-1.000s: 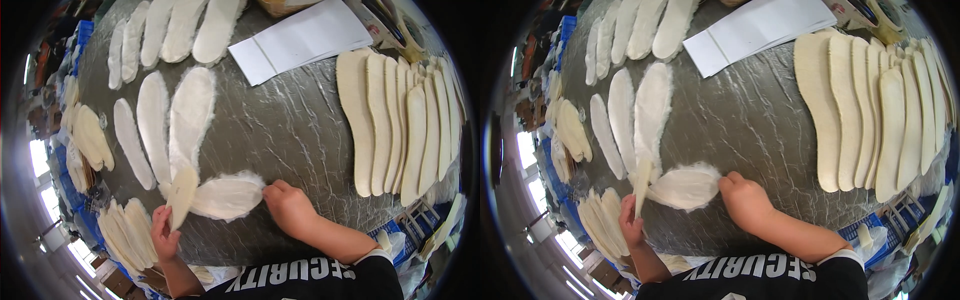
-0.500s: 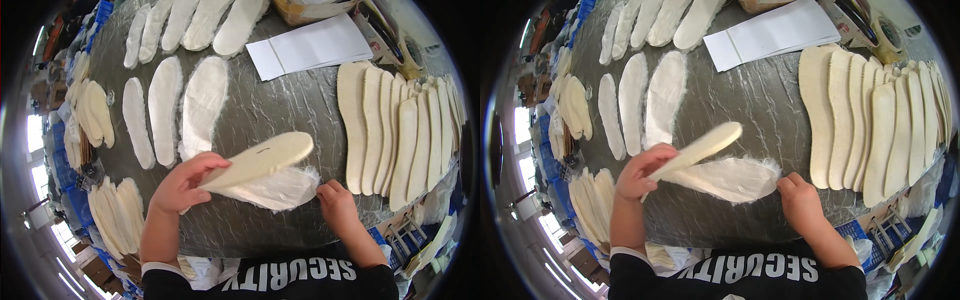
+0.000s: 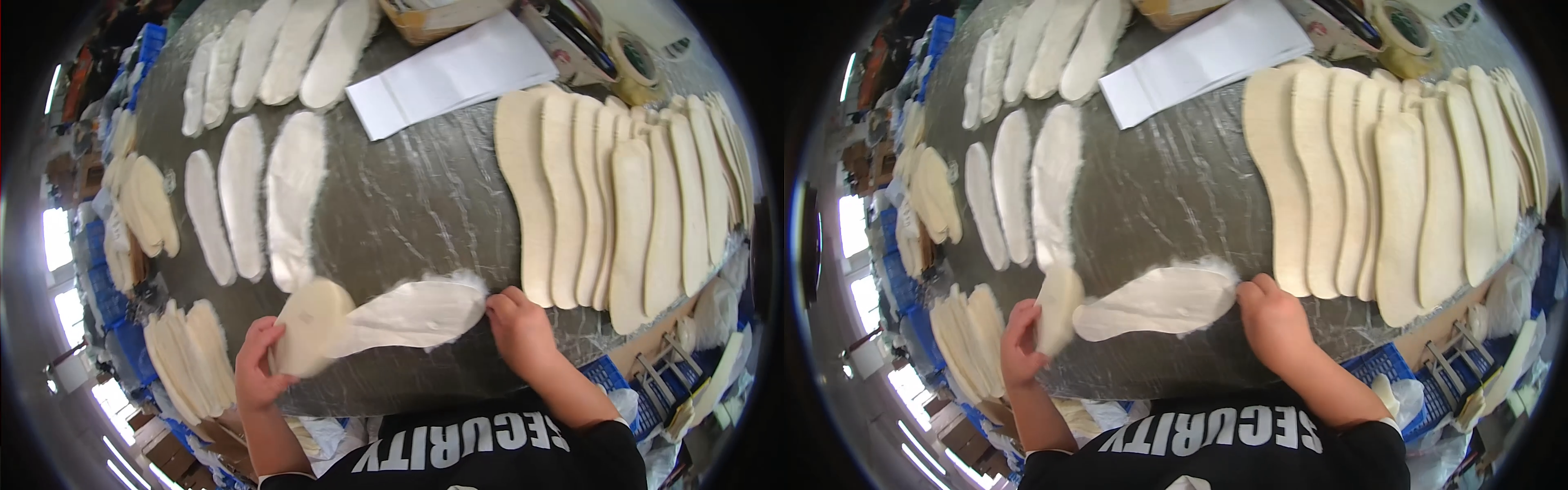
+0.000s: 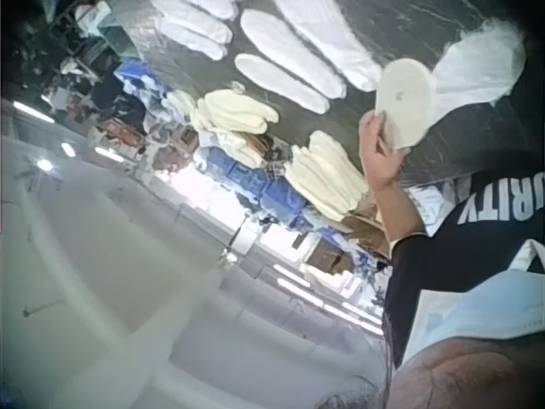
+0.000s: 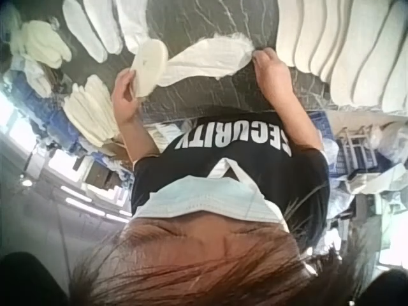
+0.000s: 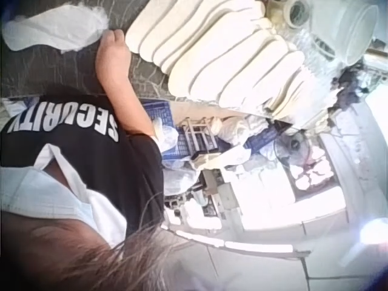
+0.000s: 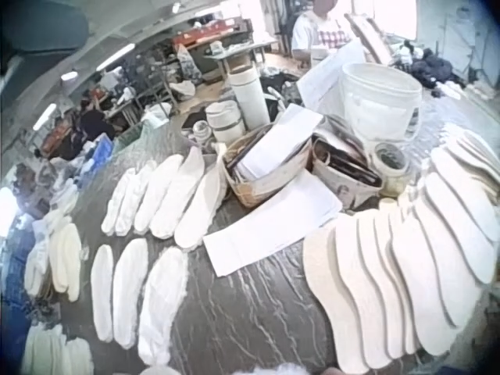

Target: Matching and aligning pairs of shoe insoles and linings on a factory work table.

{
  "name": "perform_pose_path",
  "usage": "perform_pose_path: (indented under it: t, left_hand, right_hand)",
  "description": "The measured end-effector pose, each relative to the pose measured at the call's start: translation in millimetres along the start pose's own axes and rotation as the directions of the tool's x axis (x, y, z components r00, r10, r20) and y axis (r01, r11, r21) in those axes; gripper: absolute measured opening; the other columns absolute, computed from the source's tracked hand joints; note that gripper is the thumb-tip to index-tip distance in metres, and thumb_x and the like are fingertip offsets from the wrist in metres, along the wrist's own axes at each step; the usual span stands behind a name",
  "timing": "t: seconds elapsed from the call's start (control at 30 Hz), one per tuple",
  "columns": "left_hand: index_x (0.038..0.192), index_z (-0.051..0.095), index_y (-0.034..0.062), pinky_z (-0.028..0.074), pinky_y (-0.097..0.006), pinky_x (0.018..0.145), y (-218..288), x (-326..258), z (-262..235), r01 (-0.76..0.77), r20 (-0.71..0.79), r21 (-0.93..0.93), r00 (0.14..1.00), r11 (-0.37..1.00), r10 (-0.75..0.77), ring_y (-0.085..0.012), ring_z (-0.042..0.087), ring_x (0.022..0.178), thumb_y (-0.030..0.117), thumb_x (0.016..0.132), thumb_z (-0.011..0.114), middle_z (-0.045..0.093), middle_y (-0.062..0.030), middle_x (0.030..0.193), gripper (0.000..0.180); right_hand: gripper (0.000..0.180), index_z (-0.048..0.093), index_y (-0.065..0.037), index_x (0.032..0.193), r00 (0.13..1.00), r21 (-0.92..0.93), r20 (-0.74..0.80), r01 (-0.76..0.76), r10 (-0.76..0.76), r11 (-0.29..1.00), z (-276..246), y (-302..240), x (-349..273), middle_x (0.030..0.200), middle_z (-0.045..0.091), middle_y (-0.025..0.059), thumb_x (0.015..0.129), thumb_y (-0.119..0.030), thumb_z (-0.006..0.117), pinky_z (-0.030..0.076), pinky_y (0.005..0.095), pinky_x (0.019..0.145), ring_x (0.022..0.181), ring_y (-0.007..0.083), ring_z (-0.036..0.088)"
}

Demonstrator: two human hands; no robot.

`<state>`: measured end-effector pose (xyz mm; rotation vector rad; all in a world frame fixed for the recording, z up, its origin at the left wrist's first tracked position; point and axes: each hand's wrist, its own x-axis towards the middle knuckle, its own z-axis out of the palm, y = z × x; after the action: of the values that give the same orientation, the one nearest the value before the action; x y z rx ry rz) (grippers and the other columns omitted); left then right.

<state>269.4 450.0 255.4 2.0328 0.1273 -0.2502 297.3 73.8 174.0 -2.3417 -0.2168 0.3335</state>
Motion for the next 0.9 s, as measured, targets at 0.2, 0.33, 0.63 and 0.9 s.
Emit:
perform_pose_path:
  t: [0.2, 0.33, 0.63, 0.9]
  left_hand:
    - [0.113, 0.064, 0.0051, 0.048, -0.041, 0.079, 38, 45, 58, -0.4, 0.355, 0.395, 0.897, 0.827, 0.264, -0.0329, 0.055, 0.094, 0.025, 0.054, 0.086, 0.057, -0.0106, 0.114, 0.066]
    - [0.112, 0.064, 0.0063, 0.048, -0.042, 0.076, 29, 42, 79, -0.457, 0.37, 0.475, 0.879, 0.752, 0.3, -0.0332, 0.055, 0.089, 0.03, 0.055, 0.085, 0.058, -0.0112, 0.109, 0.066]
    - [0.112, 0.062, 0.0064, 0.048, -0.043, 0.075, 25, 23, 89, -0.409, 0.308, 0.644, 0.912, 0.647, 0.271, -0.0349, 0.054, 0.091, 0.032, 0.058, 0.085, 0.057, -0.0125, 0.109, 0.064]
    - [0.112, 0.062, 0.0001, 0.044, -0.043, 0.08, 25, 21, 94, -0.391, 0.307, 0.625, 0.919, 0.676, 0.248, -0.0338, 0.051, 0.094, 0.026, 0.053, 0.087, 0.058, -0.0138, 0.109, 0.07]
  right_hand:
    - [0.008, 0.063, -0.005, 0.085, 0.992, 0.07, -0.124, 0.008, 0.001, 0.997, 11, -1, 1, 0.079, 0.057, 0.0099, 0.077, -0.006, 0.065, 0.053, 0.0384, 0.055, 0.063, 0.0297, 0.062]
    - [0.012, 0.065, -0.005, 0.089, 0.988, 0.089, -0.157, 0.025, -0.011, 0.996, 15, 2, -3, 0.078, 0.057, 0.0081, 0.076, -0.006, 0.065, 0.053, 0.036, 0.052, 0.061, 0.0271, 0.061]
    - [0.03, 0.067, -0.004, 0.102, 0.986, 0.014, -0.148, 0.08, -0.077, 0.997, 17, 7, -9, 0.087, 0.057, 0.0067, 0.073, -0.005, 0.061, 0.052, 0.0328, 0.052, 0.065, 0.0215, 0.063]
    - [0.032, 0.067, -0.005, 0.103, 0.985, 0.021, -0.15, 0.085, -0.081, 0.996, 19, 6, -10, 0.085, 0.054, 0.0064, 0.072, -0.008, 0.061, 0.051, 0.0317, 0.05, 0.062, 0.02, 0.061]
